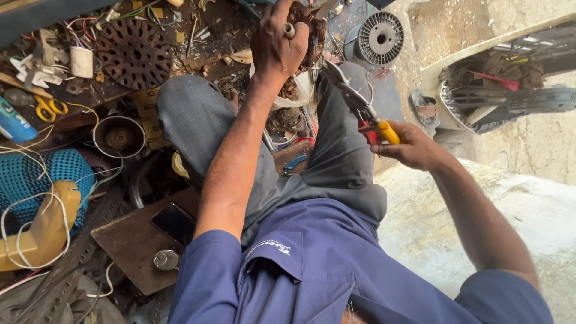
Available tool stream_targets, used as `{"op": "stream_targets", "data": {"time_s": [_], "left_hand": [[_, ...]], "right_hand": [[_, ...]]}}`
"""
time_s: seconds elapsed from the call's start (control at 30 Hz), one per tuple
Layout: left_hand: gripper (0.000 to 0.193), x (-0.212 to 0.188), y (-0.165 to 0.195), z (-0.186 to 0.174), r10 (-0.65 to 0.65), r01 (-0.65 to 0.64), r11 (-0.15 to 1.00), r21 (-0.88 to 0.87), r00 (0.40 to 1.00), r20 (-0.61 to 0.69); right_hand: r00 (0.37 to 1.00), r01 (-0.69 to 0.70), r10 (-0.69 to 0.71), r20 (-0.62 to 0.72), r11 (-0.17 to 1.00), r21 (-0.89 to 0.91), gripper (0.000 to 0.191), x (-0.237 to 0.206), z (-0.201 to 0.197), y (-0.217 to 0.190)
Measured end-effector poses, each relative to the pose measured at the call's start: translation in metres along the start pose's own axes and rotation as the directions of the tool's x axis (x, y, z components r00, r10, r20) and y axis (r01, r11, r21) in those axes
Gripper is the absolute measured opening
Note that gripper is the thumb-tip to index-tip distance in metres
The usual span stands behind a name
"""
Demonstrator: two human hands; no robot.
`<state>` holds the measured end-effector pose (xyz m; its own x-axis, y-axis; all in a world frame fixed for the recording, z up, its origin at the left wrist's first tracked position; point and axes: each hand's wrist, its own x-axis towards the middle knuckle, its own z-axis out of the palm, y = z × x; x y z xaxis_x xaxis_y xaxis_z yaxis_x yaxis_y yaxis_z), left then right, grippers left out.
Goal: The person sits on the floor and uses pliers and wire cutters to strip copper wire from a motor stator and a fan blade. They manipulate the components with their hands, removing wire and placing the parts on the floor.
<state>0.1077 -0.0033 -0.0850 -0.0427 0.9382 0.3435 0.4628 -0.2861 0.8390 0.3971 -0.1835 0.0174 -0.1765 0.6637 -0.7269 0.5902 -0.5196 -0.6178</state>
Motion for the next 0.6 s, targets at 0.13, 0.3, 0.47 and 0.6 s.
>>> {"op": "stream_targets", "data": {"time_s": [0.13, 0.3, 0.47, 0.6], "left_hand": [[0.043, 0.002, 0.012, -0.006, 0.037, -0.041, 0.997, 0.07, 0.997, 0.068], [0.043, 0.001, 0.002, -0.005, 0.129, -0.132, 0.988, 0.08, 0.99, 0.049], [0.044, 0.004, -0.007, -0.005, 0.112, -0.119, 0.988, 0.102, 0.991, 0.073], [0.044, 0.01, -0.009, -0.011, 0.131, -0.132, 0.991, 0.008, 0.987, 0.089]], "right_hand": [[0.999, 0.006, -0.005, 0.047, 0.999, -0.034, 0.054, 0.004, 0.0, -0.014], [0.992, 0.03, -0.053, 0.114, 0.98, 0.197, 0.056, 0.006, 0.003, -0.018], [0.998, -0.026, 0.02, 0.066, 0.996, 0.09, 0.05, 0.009, 0.0, -0.022], [0.995, -0.006, -0.008, 0.102, 0.991, 0.137, 0.049, 0.008, -0.004, -0.027]]}}
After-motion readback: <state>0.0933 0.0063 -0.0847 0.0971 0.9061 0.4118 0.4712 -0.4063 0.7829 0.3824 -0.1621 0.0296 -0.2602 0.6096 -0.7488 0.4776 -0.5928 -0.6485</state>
